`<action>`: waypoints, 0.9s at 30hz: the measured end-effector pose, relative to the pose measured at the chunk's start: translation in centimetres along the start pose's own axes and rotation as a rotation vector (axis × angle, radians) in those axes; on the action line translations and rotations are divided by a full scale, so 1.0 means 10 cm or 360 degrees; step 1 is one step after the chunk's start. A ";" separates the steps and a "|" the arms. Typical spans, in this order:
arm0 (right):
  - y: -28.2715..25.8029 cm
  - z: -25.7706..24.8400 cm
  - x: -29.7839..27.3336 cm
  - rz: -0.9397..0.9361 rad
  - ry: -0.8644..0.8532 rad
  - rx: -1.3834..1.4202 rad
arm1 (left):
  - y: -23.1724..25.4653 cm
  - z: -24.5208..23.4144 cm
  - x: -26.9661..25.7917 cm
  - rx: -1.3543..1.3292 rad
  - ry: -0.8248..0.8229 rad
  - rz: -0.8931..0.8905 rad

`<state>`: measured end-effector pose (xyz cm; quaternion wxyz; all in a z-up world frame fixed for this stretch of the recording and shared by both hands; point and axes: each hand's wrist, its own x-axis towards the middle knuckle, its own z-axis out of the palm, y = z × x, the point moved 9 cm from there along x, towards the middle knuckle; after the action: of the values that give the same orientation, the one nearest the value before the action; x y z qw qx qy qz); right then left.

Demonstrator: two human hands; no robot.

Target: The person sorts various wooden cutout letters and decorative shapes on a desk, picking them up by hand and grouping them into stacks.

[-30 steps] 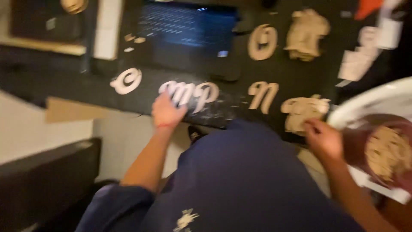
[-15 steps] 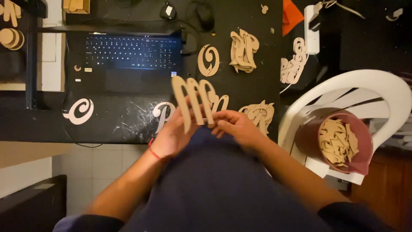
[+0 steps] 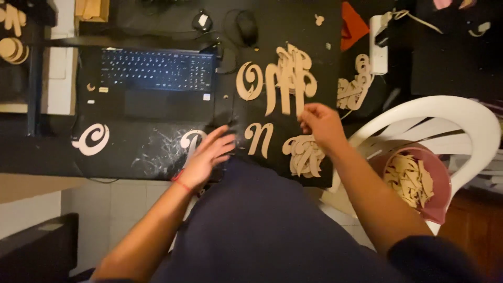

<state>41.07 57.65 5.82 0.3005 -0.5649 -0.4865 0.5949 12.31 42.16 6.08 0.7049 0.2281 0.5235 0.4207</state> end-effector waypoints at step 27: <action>0.77 -0.39 1.46 0.0343 0.0380 -0.0214 | -2.20 -2.09 -1.94 0.1110 0.0955 -0.1058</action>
<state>43.69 69.16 -6.39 0.2520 -0.6994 -0.4226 0.5184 -1.19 11.60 -7.36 0.5028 0.1407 0.8525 0.0249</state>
